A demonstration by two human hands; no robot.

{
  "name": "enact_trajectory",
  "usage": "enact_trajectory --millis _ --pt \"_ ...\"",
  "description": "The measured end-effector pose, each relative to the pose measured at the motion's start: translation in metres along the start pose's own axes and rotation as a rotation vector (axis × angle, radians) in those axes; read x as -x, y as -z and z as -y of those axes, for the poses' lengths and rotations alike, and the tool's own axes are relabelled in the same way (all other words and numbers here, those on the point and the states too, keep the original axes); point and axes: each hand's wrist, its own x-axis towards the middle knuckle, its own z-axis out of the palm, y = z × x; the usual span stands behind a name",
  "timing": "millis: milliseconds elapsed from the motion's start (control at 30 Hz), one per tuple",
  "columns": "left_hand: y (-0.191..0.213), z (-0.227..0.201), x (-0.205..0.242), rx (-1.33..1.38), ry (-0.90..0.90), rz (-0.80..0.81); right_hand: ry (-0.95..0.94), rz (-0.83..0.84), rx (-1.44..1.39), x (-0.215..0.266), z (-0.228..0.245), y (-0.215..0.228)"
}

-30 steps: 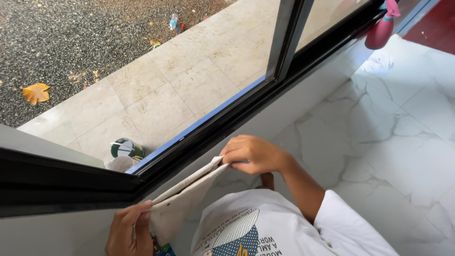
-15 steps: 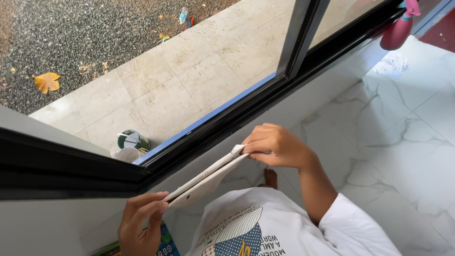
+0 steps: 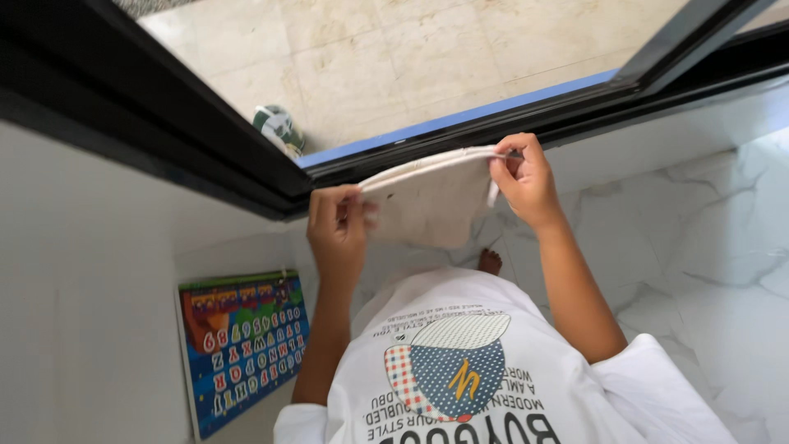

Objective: The person cleans the glass and frame of a sliding door using a cloth, wiping the glass and rubbing along the bottom track and frame.

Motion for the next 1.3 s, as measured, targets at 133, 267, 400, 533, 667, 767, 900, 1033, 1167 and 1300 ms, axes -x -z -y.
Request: enact_trajectory --millis 133,267,400,533,667,767,900,1033,1167,1300 --pt "-0.028 0.050 0.003 -0.028 -0.008 -0.218 0.023 -0.158 0.075 -0.012 0.025 -0.060" --pt "-0.046 0.105 0.007 -0.202 -0.158 -0.406 0.075 -0.492 0.122 -0.018 0.032 -0.110" --pt "-0.061 0.147 0.023 -0.436 -0.367 -0.405 0.490 -0.530 0.599 -0.006 -0.006 -0.128" --pt "-0.074 0.147 0.023 -0.585 -0.519 -0.284 0.620 -0.458 0.643 -0.001 -0.034 -0.133" --pt "-0.082 0.149 0.008 -0.810 -0.689 -0.264 0.805 -0.372 0.720 -0.013 -0.043 -0.122" --pt "-0.090 0.157 0.004 -0.974 -0.711 -0.297 0.793 -0.282 0.847 -0.011 -0.053 -0.119" --pt "-0.100 0.166 0.002 -1.145 -0.689 -0.344 0.617 -0.195 1.088 -0.008 -0.073 -0.127" --pt "-0.108 0.178 0.003 -1.097 -0.655 -0.323 0.613 -0.224 1.154 -0.002 -0.083 -0.126" --pt "-0.121 0.181 0.004 -1.093 -0.646 -0.311 0.635 -0.190 1.171 -0.003 -0.088 -0.111" --pt "-0.142 0.183 0.011 -1.082 -0.633 -0.291 0.652 -0.145 1.201 -0.004 -0.090 -0.086"
